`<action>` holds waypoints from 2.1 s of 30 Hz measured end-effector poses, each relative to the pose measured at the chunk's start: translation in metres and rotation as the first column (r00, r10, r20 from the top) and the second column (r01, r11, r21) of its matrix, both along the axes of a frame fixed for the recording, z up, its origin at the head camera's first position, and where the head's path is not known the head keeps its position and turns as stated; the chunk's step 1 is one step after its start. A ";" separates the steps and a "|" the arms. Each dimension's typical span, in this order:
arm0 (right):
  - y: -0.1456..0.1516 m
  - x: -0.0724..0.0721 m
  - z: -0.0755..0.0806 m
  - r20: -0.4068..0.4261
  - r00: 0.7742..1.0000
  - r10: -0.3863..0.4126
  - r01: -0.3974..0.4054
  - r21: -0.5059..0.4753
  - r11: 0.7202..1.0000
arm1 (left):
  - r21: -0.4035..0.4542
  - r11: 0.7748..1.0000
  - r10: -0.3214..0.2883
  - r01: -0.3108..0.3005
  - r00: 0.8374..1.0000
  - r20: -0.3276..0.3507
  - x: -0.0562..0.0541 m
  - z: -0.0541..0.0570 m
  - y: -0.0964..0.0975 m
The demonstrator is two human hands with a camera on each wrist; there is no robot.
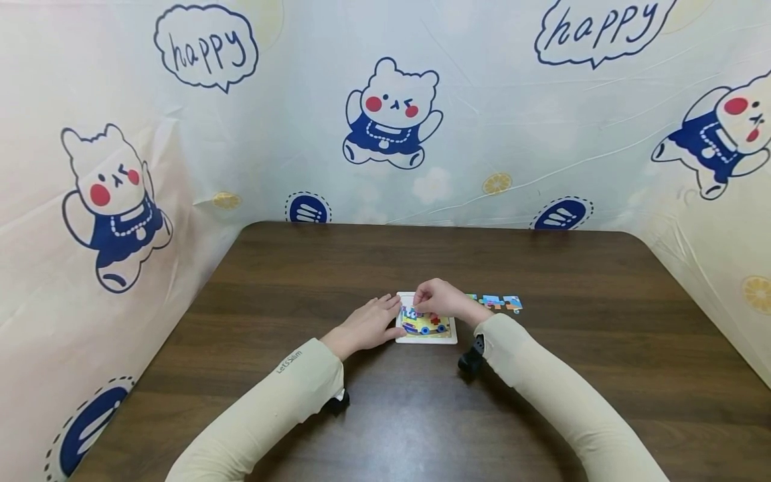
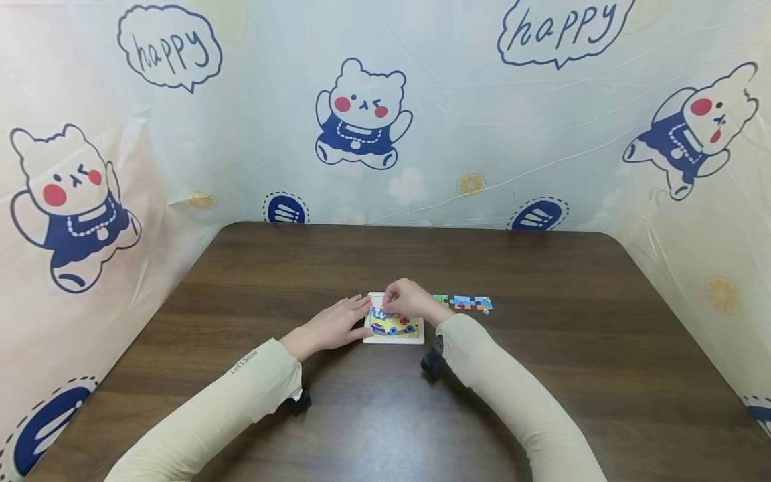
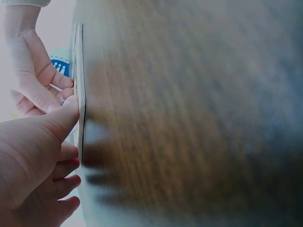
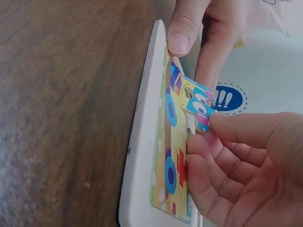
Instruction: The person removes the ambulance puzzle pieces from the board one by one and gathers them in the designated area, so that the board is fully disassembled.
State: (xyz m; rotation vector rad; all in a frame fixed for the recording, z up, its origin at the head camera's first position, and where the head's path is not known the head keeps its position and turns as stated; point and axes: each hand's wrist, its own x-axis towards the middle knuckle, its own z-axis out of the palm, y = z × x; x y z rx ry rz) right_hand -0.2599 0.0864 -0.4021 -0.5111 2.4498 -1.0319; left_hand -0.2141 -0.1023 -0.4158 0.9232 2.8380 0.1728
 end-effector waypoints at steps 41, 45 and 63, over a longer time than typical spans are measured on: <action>0.034 -0.005 0.013 0.027 0.999 -0.029 0.032 -0.114 0.993 | -0.004 1.000 -0.006 0.005 1.000 -0.002 0.001 0.003 0.001; 0.041 -0.005 0.014 0.016 0.999 -0.039 0.041 -0.117 0.992 | 0.000 1.000 -0.007 0.007 1.000 -0.004 0.001 0.002 0.001; 0.066 -0.001 0.020 0.016 0.997 -0.074 0.076 -0.106 0.991 | -0.015 1.000 -0.010 0.010 1.000 -0.015 0.003 0.003 0.002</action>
